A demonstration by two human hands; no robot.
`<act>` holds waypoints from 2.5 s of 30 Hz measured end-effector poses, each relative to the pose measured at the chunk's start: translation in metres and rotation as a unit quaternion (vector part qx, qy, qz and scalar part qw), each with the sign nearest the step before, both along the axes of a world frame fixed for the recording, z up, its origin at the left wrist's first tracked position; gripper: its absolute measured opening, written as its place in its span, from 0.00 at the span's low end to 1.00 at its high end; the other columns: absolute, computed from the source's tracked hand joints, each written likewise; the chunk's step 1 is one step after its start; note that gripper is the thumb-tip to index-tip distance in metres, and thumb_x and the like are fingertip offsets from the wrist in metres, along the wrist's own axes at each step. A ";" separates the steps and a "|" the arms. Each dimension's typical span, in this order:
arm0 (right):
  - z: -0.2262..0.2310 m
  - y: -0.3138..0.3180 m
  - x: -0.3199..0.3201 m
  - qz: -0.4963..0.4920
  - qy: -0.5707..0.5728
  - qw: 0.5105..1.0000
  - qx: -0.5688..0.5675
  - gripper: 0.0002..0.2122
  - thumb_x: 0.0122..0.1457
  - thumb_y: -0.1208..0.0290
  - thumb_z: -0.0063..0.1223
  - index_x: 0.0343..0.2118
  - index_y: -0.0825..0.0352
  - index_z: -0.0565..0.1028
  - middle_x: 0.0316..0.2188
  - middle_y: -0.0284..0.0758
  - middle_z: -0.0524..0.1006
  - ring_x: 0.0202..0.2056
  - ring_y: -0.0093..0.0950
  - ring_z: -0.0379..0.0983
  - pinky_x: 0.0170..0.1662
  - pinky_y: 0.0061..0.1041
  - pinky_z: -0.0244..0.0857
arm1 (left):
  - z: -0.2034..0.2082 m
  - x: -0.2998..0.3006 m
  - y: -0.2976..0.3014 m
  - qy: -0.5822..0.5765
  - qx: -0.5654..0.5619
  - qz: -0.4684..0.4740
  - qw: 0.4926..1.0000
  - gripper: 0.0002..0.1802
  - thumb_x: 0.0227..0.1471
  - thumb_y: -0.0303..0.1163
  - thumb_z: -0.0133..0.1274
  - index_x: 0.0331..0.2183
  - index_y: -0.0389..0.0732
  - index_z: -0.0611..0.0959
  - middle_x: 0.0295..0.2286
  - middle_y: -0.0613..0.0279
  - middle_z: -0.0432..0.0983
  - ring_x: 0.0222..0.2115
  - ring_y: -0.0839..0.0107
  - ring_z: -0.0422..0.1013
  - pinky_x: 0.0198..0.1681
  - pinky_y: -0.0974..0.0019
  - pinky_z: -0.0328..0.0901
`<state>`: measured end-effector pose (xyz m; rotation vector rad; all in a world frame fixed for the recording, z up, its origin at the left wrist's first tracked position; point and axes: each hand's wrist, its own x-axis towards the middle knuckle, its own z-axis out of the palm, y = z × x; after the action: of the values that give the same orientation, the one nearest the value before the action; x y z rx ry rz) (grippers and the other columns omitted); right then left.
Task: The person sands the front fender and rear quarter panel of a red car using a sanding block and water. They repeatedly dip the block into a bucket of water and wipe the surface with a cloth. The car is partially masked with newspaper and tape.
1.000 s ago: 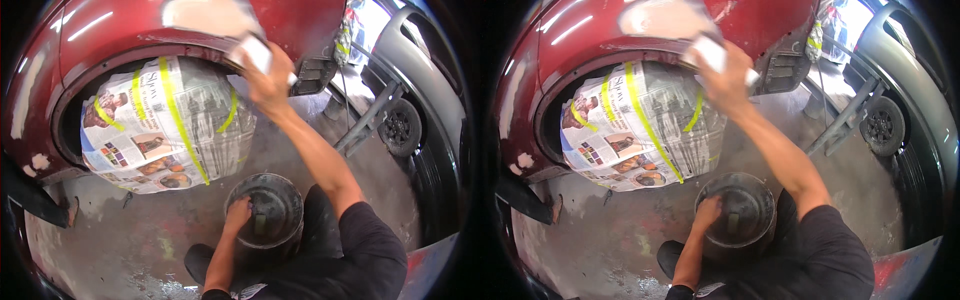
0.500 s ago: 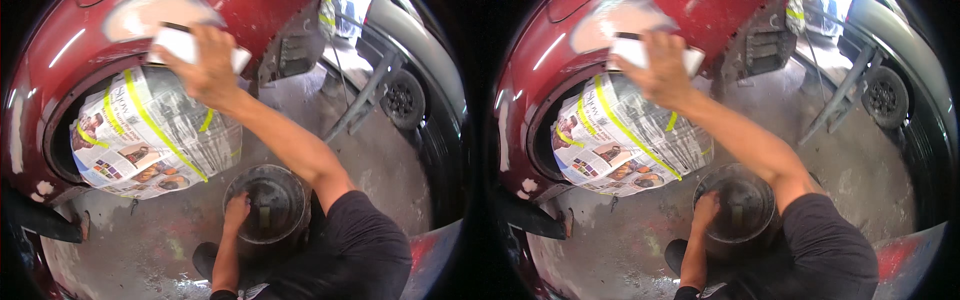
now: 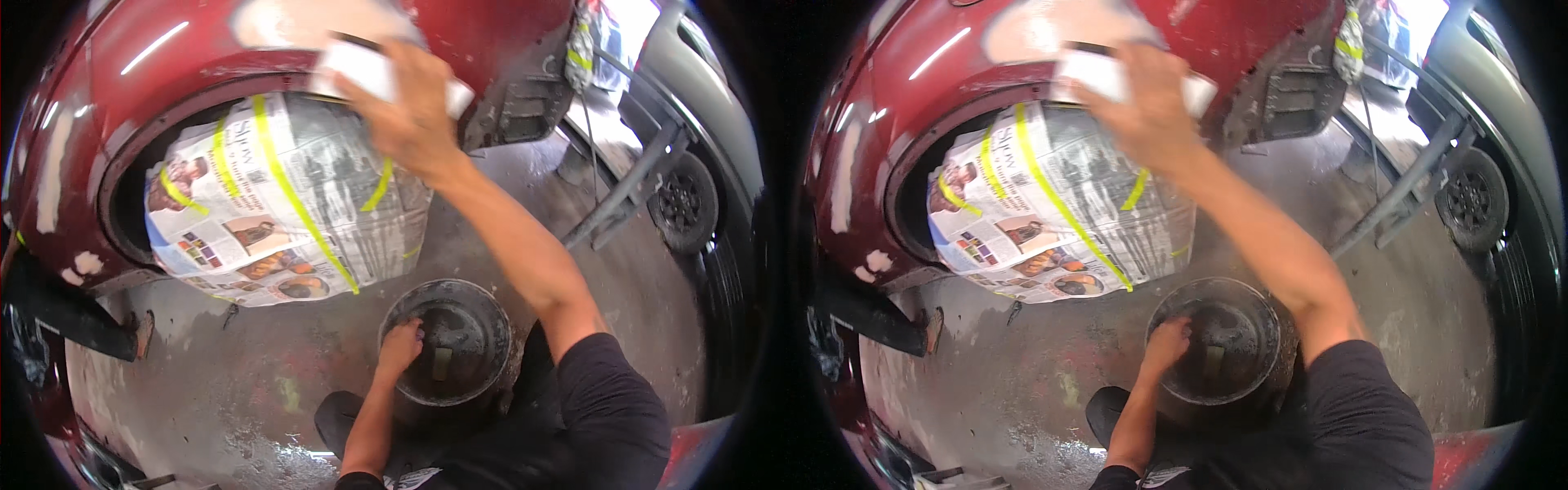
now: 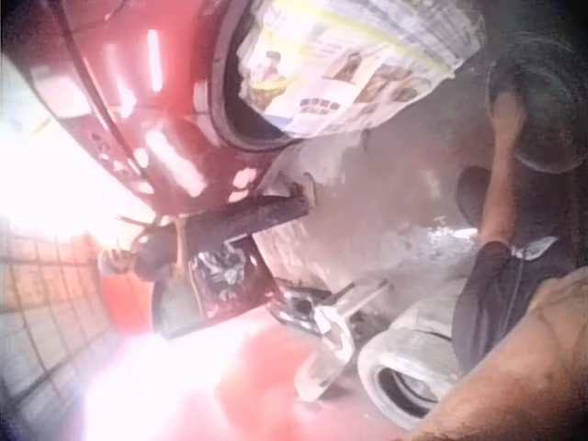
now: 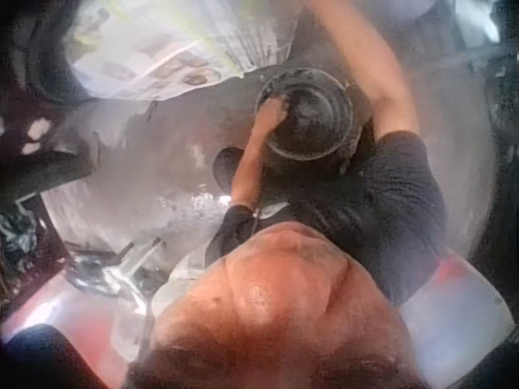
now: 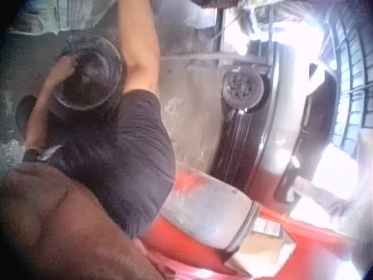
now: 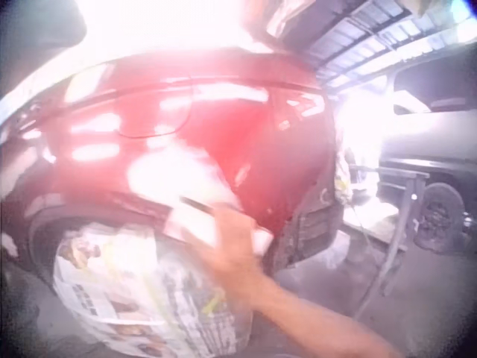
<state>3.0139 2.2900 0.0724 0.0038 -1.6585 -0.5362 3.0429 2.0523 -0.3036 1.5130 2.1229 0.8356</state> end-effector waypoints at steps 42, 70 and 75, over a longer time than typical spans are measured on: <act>0.023 -0.006 0.000 -0.026 -0.055 0.996 0.067 0.26 0.55 0.73 0.60 0.59 0.48 0.79 0.55 0.54 0.73 0.54 0.49 0.70 0.52 0.49 0.61 | 0.004 -0.006 -0.006 -0.081 0.028 -0.009 0.996 0.22 0.52 0.30 0.58 0.51 0.40 0.83 0.40 0.40 0.82 0.44 0.40 0.77 0.50 0.42 0.70; 0.034 -0.011 -0.003 -0.035 -0.055 0.994 0.085 0.28 0.54 0.72 0.62 0.60 0.48 0.79 0.57 0.55 0.71 0.55 0.51 0.70 0.57 0.49 0.62 | -0.014 0.006 0.002 -0.058 0.061 -0.038 0.996 0.25 0.49 0.27 0.56 0.51 0.36 0.81 0.42 0.41 0.81 0.46 0.40 0.76 0.53 0.43 0.69; 0.081 -0.091 -0.109 -0.011 -0.051 0.992 0.118 0.26 0.58 0.71 0.56 0.61 0.45 0.78 0.54 0.56 0.72 0.54 0.52 0.70 0.56 0.54 0.62 | -0.013 -0.005 0.005 -0.061 0.018 -0.019 0.998 0.26 0.49 0.28 0.56 0.53 0.36 0.81 0.44 0.41 0.80 0.46 0.41 0.76 0.52 0.43 0.70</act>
<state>2.9051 2.1995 0.1529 0.1888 -1.6865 -0.7579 3.0383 2.0569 -0.3165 1.4765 1.9942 0.9335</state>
